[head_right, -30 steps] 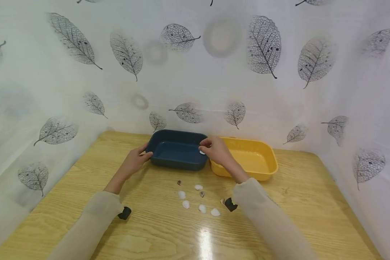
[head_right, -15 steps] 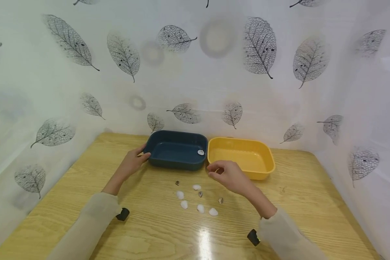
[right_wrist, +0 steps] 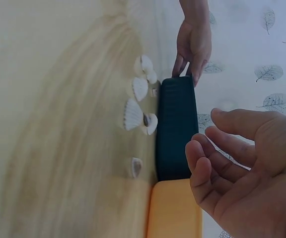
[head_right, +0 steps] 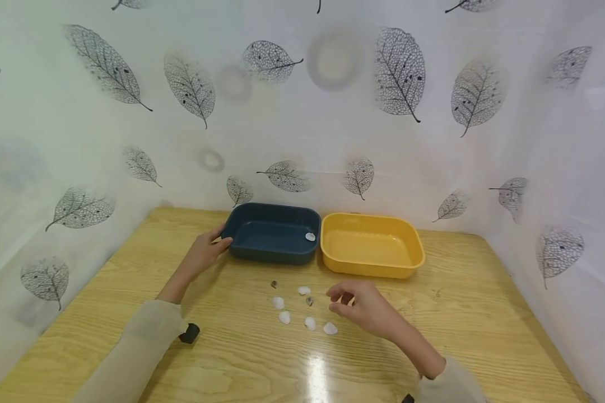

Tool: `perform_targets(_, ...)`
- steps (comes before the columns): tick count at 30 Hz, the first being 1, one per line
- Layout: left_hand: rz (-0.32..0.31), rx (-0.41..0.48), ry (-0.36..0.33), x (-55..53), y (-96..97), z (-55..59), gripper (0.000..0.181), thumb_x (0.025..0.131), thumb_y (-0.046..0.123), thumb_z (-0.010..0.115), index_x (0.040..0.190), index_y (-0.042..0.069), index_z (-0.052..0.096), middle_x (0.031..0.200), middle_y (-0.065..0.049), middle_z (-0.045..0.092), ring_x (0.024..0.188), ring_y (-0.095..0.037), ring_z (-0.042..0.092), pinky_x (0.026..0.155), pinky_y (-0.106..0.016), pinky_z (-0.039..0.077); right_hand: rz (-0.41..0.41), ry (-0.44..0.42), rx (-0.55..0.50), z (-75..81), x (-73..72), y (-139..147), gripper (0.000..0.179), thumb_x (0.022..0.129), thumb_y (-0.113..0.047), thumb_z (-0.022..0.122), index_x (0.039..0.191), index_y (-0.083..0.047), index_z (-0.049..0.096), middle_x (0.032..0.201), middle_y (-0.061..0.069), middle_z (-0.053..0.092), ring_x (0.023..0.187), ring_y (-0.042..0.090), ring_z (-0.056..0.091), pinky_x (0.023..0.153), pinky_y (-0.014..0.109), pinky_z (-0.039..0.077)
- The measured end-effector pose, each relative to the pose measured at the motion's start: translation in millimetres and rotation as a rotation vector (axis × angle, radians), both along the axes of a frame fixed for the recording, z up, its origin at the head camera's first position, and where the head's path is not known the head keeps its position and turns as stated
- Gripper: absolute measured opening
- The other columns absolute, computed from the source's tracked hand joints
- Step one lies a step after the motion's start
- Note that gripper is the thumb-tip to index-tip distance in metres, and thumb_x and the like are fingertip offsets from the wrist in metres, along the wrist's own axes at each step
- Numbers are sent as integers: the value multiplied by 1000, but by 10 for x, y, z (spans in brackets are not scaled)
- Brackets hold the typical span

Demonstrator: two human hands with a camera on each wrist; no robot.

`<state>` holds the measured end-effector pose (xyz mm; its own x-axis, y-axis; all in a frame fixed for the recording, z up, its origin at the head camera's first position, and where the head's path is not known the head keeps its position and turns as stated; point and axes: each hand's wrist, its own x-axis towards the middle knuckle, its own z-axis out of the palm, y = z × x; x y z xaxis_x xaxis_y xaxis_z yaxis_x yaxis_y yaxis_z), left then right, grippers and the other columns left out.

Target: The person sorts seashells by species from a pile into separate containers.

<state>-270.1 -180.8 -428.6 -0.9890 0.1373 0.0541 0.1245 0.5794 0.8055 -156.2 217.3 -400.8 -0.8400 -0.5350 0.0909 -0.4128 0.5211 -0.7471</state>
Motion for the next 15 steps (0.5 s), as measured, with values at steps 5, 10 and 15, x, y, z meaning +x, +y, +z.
perform_targets(5, -10, 4, 1, -11, -7, -7, 62, 110, 19, 54, 159, -8, 26, 160, -32, 29, 138, -47, 46, 114, -55, 40, 8, -14, 14, -103, 91, -2, 22, 97, -13, 74, 114, 1, 74, 101, 6, 73, 83, 8, 63, 70, 28, 56)
perform_targets(10, -12, 10, 8, -13, -8, -12, 62, 110, 18, 54, 158, -9, 26, 160, -32, 29, 137, -47, 46, 113, -54, 41, -26, -15, 47, -177, 190, -26, 20, 94, -11, 77, 111, -1, 75, 97, -1, 72, 82, 6, 63, 68, 25, 56)
perform_targets(15, -9, 10, -2, 6, 0, 1, 62, 110, 19, 53, 159, -7, 26, 161, -31, 29, 138, -47, 46, 113, -54, 42, -73, 2, 71, -228, 280, -58, 21, 89, -7, 80, 107, 1, 75, 94, -2, 71, 79, 6, 62, 65, 24, 56)
